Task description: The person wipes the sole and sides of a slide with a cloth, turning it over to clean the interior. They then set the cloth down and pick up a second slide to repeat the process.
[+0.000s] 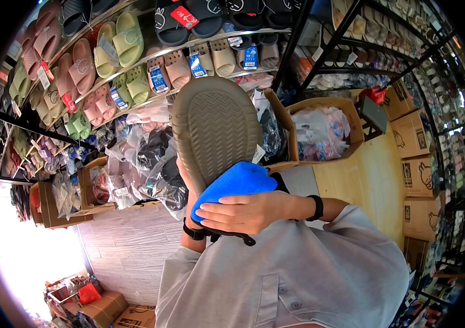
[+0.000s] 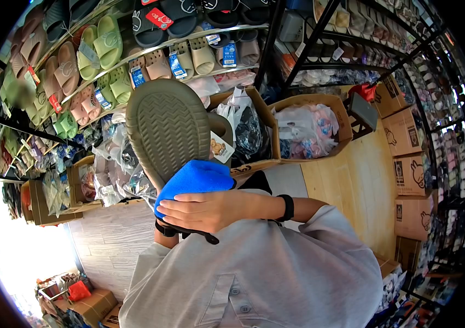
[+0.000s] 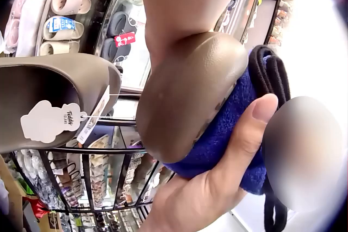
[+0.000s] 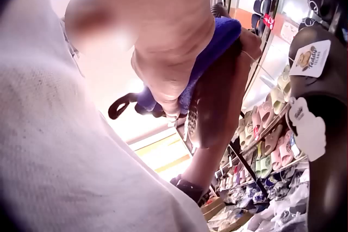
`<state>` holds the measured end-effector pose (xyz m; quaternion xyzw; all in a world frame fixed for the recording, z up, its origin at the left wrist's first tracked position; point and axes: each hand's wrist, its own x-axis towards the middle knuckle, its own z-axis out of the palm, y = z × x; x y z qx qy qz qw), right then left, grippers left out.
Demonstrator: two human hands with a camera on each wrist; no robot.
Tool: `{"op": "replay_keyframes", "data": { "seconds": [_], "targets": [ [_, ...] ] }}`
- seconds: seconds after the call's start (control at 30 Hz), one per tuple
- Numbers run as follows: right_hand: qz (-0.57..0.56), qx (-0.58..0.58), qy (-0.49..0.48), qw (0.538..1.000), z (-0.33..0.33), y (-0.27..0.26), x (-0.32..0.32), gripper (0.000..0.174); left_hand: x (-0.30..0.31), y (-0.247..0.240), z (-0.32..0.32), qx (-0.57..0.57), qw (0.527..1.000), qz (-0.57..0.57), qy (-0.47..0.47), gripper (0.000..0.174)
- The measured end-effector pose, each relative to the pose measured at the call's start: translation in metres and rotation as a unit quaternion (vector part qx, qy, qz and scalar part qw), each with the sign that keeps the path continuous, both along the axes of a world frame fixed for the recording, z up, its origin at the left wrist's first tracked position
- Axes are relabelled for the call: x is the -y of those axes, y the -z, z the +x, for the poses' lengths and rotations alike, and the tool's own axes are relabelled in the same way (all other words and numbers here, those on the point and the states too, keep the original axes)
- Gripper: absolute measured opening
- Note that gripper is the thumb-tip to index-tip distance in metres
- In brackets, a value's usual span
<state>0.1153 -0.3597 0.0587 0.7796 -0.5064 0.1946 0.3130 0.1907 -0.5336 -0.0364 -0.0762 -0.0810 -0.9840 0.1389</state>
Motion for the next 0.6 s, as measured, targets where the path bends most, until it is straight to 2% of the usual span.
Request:
{"op": "replay_keyframes", "data": {
  "seconds": [0.1, 0.2, 0.23, 0.3, 0.33, 0.43, 0.47, 0.5, 0.6],
  "targets": [
    [-0.007, 0.07, -0.016, 0.997, -0.013, 0.0, -0.003, 0.037, 0.009, 0.012, 0.001, -0.009, 1.0, -0.008, 0.001, 0.081],
    [-0.066, 0.102, 0.095, 0.988, -0.042, -0.035, -0.005, 0.04, 0.012, 0.02, -0.003, -0.015, 1.0, -0.023, 0.01, 0.08],
    [-0.085, 0.123, 0.13, 0.98, -0.052, -0.046, -0.004, 0.04, -0.002, -0.006, -0.011, 0.025, 0.999, 0.029, -0.024, 0.076],
    [-0.108, 0.255, 0.174, 0.945, -0.059, -0.058, -0.002, 0.041, 0.0, -0.006, -0.013, -0.018, 0.999, 0.011, 0.031, 0.072],
    [-0.13, 0.267, 0.171, 0.939, -0.061, -0.054, 0.003, 0.039, 0.0, -0.01, -0.01, 0.026, 0.999, -0.024, 0.024, 0.07],
    [-0.117, 0.205, 0.165, 0.958, -0.039, -0.036, 0.01, 0.039, 0.01, 0.004, -0.012, 0.026, 1.0, 0.012, 0.011, 0.073],
    [-0.091, 0.185, 0.138, 0.969, -0.032, -0.023, 0.009, 0.039, 0.009, 0.006, -0.011, 0.086, 0.992, -0.077, -0.045, 0.071],
    [-0.082, 0.169, 0.114, 0.976, -0.024, -0.006, 0.008, 0.039, 0.007, -0.001, -0.009, -0.018, 0.999, 0.015, 0.026, 0.071],
    [-0.029, 0.111, 0.037, 0.993, 0.0, 0.028, -0.001, 0.037, 0.01, -0.004, -0.004, -0.007, 0.999, 0.03, 0.014, 0.07]
  ]
}}
